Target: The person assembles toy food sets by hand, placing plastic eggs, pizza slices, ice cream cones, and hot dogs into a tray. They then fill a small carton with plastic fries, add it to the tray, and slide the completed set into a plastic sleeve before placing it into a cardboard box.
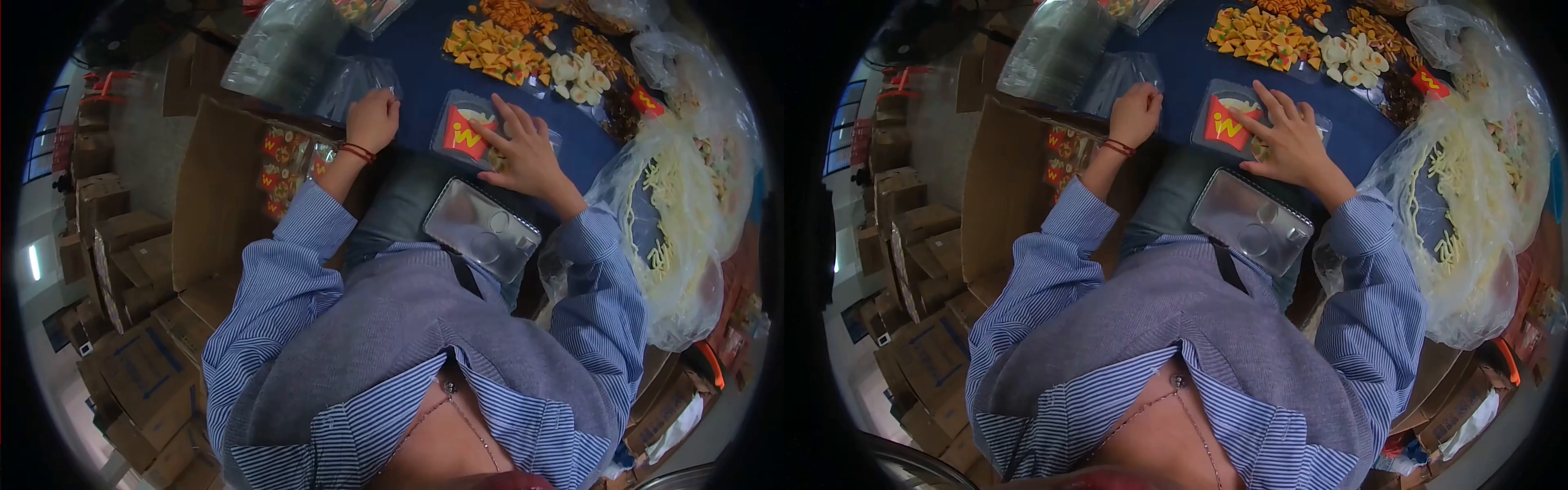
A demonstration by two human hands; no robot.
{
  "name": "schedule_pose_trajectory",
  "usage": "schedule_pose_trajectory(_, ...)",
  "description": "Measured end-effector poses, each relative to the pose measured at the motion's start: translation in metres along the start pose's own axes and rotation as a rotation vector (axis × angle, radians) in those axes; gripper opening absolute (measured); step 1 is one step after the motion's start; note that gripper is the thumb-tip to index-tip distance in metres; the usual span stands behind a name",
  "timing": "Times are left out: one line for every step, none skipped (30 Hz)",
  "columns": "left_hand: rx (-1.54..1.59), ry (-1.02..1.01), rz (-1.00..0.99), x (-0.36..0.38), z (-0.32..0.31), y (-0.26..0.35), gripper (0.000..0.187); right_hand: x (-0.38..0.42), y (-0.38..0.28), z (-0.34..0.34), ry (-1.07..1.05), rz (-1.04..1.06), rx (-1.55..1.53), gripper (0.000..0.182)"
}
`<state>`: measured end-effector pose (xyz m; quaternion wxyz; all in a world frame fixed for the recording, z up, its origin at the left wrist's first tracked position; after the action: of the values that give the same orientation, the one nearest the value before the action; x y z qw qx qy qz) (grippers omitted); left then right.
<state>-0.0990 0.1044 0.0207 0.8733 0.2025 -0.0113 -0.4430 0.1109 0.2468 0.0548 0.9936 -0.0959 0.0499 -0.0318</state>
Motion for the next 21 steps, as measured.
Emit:
schedule_pose_trajectory(0.060,0.137,-0.068,0.003,0.006,-0.002,0.012,-0.002,0.002,0.000,0.000,0.003,-0.002,0.079)
schedule_pose_trajectory(0.057,0.135,-0.063,0.005,0.002,-0.007,0.012,-0.004,0.004,-0.001,0.002,0.014,-0.005,0.080)
schedule_pose_trajectory(0.099,0.125,-0.030,0.008,0.007,-0.007,0.010,-0.004,0.005,-0.001,0.004,0.025,-0.008,0.081)
schedule_pose_trajectory(0.141,0.116,0.003,0.010,0.010,-0.008,0.009,-0.003,0.004,-0.003,0.003,0.028,-0.012,0.081)
schedule_pose_trajectory(0.138,0.116,0.007,0.009,0.009,-0.009,0.009,-0.003,0.004,-0.004,-0.009,0.021,0.022,0.082)
schedule_pose_trajectory(0.151,0.124,0.047,0.008,0.008,-0.012,0.011,-0.002,0.003,-0.006,-0.019,0.015,0.057,0.084)
schedule_pose_trajectory(0.165,0.132,0.087,0.007,0.006,-0.014,0.013,-0.001,0.000,-0.006,-0.020,0.019,0.055,0.084)
schedule_pose_trajectory(0.165,0.135,0.090,0.006,0.003,-0.013,0.013,0.000,-0.002,-0.007,-0.024,-0.014,0.075,0.085)
schedule_pose_trajectory(0.110,0.163,0.116,0.005,0.003,-0.011,0.015,0.001,-0.001,-0.007,-0.029,-0.046,0.094,0.086)
schedule_pose_trajectory(0.055,0.188,0.143,0.006,0.004,-0.011,0.017,0.002,-0.003,-0.009,-0.031,-0.043,0.093,0.086)
schedule_pose_trajectory(0.053,0.187,0.145,0.007,0.005,-0.011,0.017,0.002,-0.004,-0.011,-0.014,-0.064,0.055,0.086)
schedule_pose_trajectory(0.100,0.157,0.170,0.006,0.005,-0.012,0.020,0.002,-0.003,-0.011,0.006,-0.086,0.018,0.086)
schedule_pose_trajectory(0.147,0.126,0.195,0.006,0.004,-0.014,0.023,0.002,-0.003,-0.012,0.007,-0.086,0.016,0.086)
schedule_pose_trajectory(0.144,0.124,0.196,0.007,0.005,-0.018,0.023,0.001,-0.003,-0.011,0.033,-0.078,-0.016,0.085)
schedule_pose_trajectory(0.174,0.082,0.226,0.006,0.007,-0.028,0.023,0.000,-0.003,-0.009,0.060,-0.070,-0.047,0.084)
schedule_pose_trajectory(0.204,0.041,0.257,0.005,0.008,-0.037,0.023,-0.002,-0.003,-0.009,0.061,-0.069,-0.051,0.084)
schedule_pose_trajectory(0.200,0.039,0.258,0.003,0.010,-0.042,0.023,-0.004,-0.004,-0.008,0.056,-0.058,-0.079,0.084)
schedule_pose_trajectory(0.162,-0.007,0.257,-0.001,0.009,-0.047,0.020,-0.007,-0.005,-0.007,0.052,-0.046,-0.107,0.084)
schedule_pose_trajectory(0.124,-0.052,0.254,-0.004,0.009,-0.052,0.019,-0.011,-0.004,-0.005,0.054,-0.046,-0.108,0.084)
schedule_pose_trajectory(0.123,-0.053,0.254,-0.007,0.010,-0.056,0.019,-0.018,-0.008,-0.003,0.054,0.012,-0.155,0.084)
schedule_pose_trajectory(0.131,-0.067,0.244,-0.010,0.011,-0.057,0.022,-0.024,-0.013,-0.001,0.054,0.070,-0.201,0.084)
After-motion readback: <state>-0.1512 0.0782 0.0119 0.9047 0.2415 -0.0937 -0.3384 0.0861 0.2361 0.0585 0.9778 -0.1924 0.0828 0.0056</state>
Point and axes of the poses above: each hand's wrist, its own x-axis away from the middle knuckle, its own z-axis out of the back of the hand, y = z × x, the point moved 6 cm from there along -x, towards the middle knuckle, and after that the axes turned 4 degrees about -x, right-handed, at the moved point
